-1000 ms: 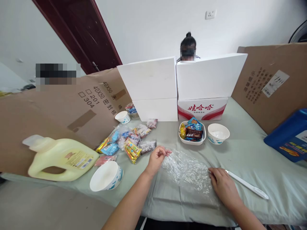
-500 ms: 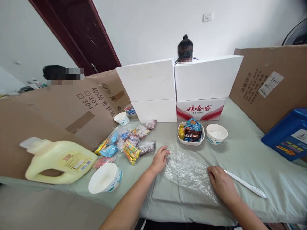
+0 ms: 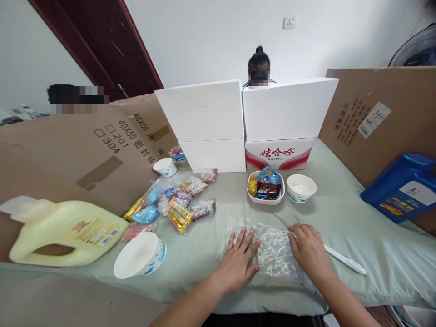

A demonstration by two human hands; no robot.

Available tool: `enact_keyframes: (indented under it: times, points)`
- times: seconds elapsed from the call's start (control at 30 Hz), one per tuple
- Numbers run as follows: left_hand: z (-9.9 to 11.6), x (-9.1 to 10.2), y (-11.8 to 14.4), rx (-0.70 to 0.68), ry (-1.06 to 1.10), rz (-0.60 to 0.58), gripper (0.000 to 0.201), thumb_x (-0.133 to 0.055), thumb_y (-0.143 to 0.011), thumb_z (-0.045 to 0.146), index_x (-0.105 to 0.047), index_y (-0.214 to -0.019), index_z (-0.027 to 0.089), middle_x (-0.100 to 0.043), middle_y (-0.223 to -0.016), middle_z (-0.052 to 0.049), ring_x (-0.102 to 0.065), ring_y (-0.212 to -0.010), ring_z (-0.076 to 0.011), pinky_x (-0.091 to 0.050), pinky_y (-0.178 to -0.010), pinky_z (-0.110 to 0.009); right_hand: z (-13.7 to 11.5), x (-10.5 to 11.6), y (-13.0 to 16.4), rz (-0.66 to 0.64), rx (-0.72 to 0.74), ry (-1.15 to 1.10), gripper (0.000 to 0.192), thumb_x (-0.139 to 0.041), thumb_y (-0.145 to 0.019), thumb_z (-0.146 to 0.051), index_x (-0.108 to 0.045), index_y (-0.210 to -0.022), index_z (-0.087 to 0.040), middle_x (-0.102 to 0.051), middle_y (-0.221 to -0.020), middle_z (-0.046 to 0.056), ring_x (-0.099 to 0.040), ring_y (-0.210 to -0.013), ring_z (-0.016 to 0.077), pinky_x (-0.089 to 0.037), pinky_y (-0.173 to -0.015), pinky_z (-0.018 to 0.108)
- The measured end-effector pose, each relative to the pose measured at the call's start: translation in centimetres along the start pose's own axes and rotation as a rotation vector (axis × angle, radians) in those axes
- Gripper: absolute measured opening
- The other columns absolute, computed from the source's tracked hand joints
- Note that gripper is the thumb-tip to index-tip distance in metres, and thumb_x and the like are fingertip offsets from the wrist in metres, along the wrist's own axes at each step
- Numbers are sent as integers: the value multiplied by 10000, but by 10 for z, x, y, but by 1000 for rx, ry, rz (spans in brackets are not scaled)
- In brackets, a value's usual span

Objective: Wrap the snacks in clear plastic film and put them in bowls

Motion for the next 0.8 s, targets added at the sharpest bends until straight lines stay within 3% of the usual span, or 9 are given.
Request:
enact_keyframes:
  times: [0.1, 0.17, 0.23, 0.3, 0.37, 0.47, 0.57, 0.7, 0.8]
  points:
    - [6, -5, -2, 32, -10, -14, 694, -527, -894, 446, -215, -1500, 315, -112, -1595, -44, -28, -1455, -360, -120, -1124, -640, -50, -8, 5, -51, 188, -52, 331, -444, -941, -321, -580, -1211, -189, -610, -1245, 106, -519, -1175, 254, -368, -1011, 442]
    - [6, -6, -3, 53, -21, -12, 733, -531, -882, 410, -179, -1513, 283, -142, -1590, -53, -38, -1455, -356, -121, -1129, -630, -76, -28, 15, -161, 335, -57, 553, -498, -909, -454, -437, -1391, -191, -492, -1412, 108, -386, -1325, 290, -266, -1094, 502]
    - [4, -5, -2, 61, -27, 12, 792, -572, -845, 389, -173, -1516, 256, -168, -1585, -68, -60, -1453, -361, -126, -1133, -623, -85, -50, 25, -269, 395, -49, 758, -506, -866, -583, -300, -1476, -182, -390, -1489, 117, -278, -1391, 324, -202, -1115, 553]
    - [1, 0, 0, 41, -22, 52, 810, -613, -814, 402, -222, -1505, 240, -197, -1577, -88, -96, -1445, -378, -138, -1129, -630, -82, -63, 32, -335, 377, -53, 822, -479, -858, -635, -247, -1495, -171, -351, -1507, 131, -253, -1404, 333, -203, -1113, 566]
    - [-2, 8, 6, 4, -3, 110, 760, -623, -813, 442, -311, -1471, 225, -272, -1548, -113, -164, -1427, -388, -158, -1122, -637, -78, -60, 36, -361, 355, -77, 819, -470, -866, -632, -233, -1500, -171, -333, -1513, 138, -257, -1405, 330, -212, -1116, 565]
    - [-10, 24, 20, -15, 66, 199, 651, -674, -770, 492, -497, -1331, 213, -471, -1400, -137, -343, -1343, -379, -254, -1104, -611, -77, -37, 48, -372, 397, -150, 841, -545, -833, -610, -255, -1494, -179, -340, -1512, 133, -257, -1408, 319, -223, -1135, 536]
    - [-21, 36, 38, -16, 132, 193, 544, -769, -674, 400, -598, -1166, 245, -584, -1222, -100, -466, -1231, -345, -371, -1061, -558, -59, -15, 68, -353, 398, -153, 803, -657, -786, -477, -323, -1469, -220, -373, -1501, 99, -286, -1399, 304, -271, -1131, 493]
    - [-34, 41, 60, -47, 176, 137, 444, -688, -701, 188, -598, -1129, 264, -605, -1219, -61, -502, -1215, -290, -445, -1039, -480, -14, -2, 95, -224, 329, -64, 553, -654, -808, -353, -506, -1333, -258, -544, -1366, 73, -493, -1259, 272, -433, -1013, 421]
    - [-35, 41, 67, -101, 183, 137, 412, -549, -735, 60, -606, -1091, 259, -630, -1199, -44, -526, -1208, -244, -474, -1026, -418, 5, 5, 105, -139, 300, -44, 283, -594, -868, -298, -611, -1150, -275, -645, -1213, 45, -586, -1136, 232, -493, -930, 377]
Point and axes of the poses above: each hand's wrist, its own y-axis away from the middle knuckle, its own x-axis out of the back of the hand, z = x × y, the point moved 6 cm from there along -y, towards the middle knuckle
